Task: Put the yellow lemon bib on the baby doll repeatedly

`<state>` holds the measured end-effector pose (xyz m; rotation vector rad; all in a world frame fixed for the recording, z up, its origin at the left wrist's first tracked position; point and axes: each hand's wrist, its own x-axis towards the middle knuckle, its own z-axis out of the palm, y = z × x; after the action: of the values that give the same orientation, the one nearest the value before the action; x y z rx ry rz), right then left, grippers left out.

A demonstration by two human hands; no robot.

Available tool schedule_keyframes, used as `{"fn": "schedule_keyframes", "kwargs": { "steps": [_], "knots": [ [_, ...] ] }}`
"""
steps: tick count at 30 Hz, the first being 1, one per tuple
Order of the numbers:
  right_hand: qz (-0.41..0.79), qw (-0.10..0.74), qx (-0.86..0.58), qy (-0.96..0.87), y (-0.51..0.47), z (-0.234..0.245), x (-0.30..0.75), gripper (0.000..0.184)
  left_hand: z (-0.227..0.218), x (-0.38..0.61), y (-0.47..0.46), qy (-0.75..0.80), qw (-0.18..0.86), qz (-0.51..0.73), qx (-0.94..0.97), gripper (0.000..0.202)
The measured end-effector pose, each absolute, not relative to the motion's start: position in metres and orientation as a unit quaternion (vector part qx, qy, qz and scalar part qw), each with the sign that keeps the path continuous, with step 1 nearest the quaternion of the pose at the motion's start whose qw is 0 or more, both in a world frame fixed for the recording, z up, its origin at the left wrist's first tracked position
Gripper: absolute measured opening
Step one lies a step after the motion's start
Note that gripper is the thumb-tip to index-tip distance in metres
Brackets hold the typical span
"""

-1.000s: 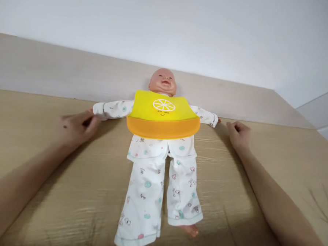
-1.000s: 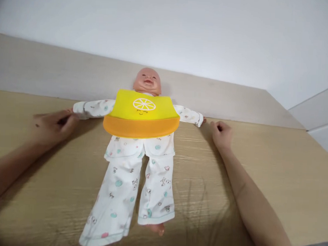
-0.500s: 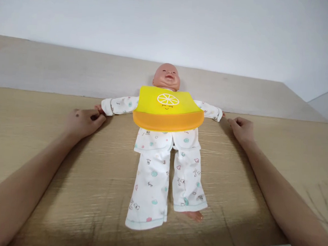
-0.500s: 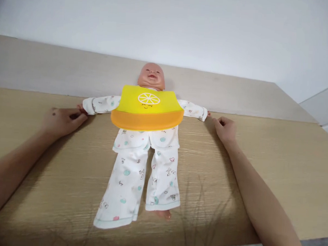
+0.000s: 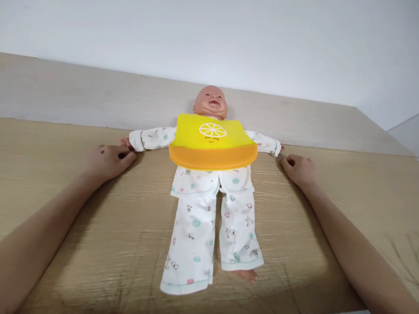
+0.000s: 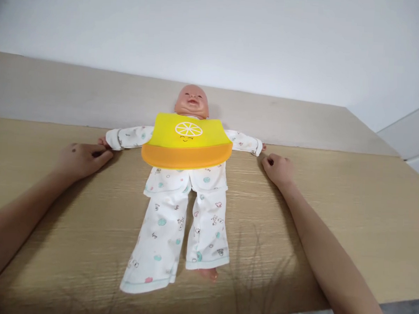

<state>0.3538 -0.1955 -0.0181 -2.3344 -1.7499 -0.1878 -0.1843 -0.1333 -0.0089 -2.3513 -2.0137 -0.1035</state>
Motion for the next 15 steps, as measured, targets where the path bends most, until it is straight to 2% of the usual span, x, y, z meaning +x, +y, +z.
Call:
{"fn": "schedule_keyframes", "kwargs": {
  "steps": [11,15],
  "knots": [
    [-0.050,0.103,-0.796,-0.594,-0.196,-0.016,0.350,0.028,-0.011,-0.185,-0.133,-0.642,0.031,-0.025,-0.766,0.045],
    [-0.048,0.072,-0.808,-0.583,-0.197,-0.013,0.347,0.027,-0.014,-0.183,-0.125,-0.699,0.010,0.003,-0.715,0.039]
  ]
}}
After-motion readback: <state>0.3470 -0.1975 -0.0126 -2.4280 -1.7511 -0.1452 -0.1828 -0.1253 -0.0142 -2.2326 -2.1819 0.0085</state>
